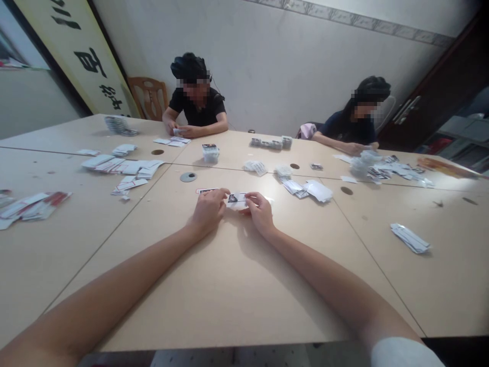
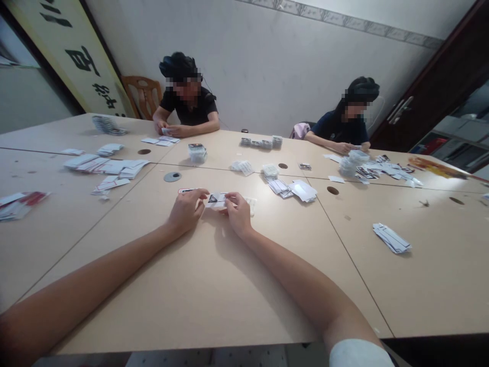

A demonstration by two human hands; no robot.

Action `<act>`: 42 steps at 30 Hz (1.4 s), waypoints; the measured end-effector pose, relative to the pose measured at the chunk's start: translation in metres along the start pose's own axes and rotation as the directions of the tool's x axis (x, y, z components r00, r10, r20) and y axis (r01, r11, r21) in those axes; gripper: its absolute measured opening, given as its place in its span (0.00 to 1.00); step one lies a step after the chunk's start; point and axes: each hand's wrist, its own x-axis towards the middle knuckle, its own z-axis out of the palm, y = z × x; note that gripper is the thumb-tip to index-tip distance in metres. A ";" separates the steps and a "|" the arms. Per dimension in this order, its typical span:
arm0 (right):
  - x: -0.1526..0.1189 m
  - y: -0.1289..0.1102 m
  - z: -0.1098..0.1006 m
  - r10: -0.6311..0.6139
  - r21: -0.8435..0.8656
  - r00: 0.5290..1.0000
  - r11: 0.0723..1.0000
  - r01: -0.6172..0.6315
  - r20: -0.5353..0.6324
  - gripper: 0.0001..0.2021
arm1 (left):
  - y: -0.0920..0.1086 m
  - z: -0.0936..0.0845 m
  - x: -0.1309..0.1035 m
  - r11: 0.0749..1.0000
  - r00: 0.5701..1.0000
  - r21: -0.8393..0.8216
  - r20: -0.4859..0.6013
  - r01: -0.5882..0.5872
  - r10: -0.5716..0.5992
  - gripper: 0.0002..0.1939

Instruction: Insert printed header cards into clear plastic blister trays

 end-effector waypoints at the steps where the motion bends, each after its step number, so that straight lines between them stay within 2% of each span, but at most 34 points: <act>1: 0.000 0.000 0.000 0.001 -0.003 1.000 1.000 -0.001 -0.002 0.08 | 0.000 -0.001 0.000 1.000 1.000 -0.011 -0.002 -0.005 0.005 0.15; 4: 0.000 0.001 -0.001 -0.002 -0.004 1.000 1.000 0.002 0.003 0.10 | 0.002 -0.002 0.000 0.996 0.997 -0.041 0.018 -0.079 0.080 0.17; 7: 0.000 0.002 -0.001 -0.013 0.000 1.000 1.000 0.013 0.007 0.10 | 0.002 -0.002 -0.001 0.985 0.981 -0.037 0.084 -0.171 0.174 0.20; 9: 0.001 0.003 0.000 -0.013 0.005 1.000 1.000 0.013 0.006 0.11 | 0.002 0.000 -0.001 0.981 0.973 -0.007 0.128 -0.193 0.193 0.20; 13: 0.001 0.004 -0.001 -0.018 -0.011 1.000 1.000 0.018 0.002 0.11 | 0.001 0.004 -0.001 0.982 0.971 0.058 0.167 -0.181 0.169 0.21; 20: 0.000 0.003 -0.001 -0.027 -0.026 1.000 0.999 0.027 0.001 0.10 | 0.003 0.006 -0.002 0.981 0.970 0.162 0.236 -0.103 0.063 0.22; 27: -0.003 -0.003 0.000 -0.021 -0.058 1.000 0.998 0.021 -0.008 0.10 | 0.001 0.008 -0.003 0.969 0.965 0.230 0.261 -0.092 0.029 0.25; 36: -0.004 -0.003 0.000 -0.002 -0.010 1.000 1.000 0.002 -0.013 0.09 | 0.003 0.008 -0.002 0.957 0.956 0.282 0.291 -0.063 -0.023 0.27; 42: -0.004 -0.003 -0.001 -0.048 -0.007 0.997 0.999 0.048 -0.055 0.10 | 0.004 0.005 -0.002 0.958 0.957 0.275 0.292 -0.078 -0.006 0.27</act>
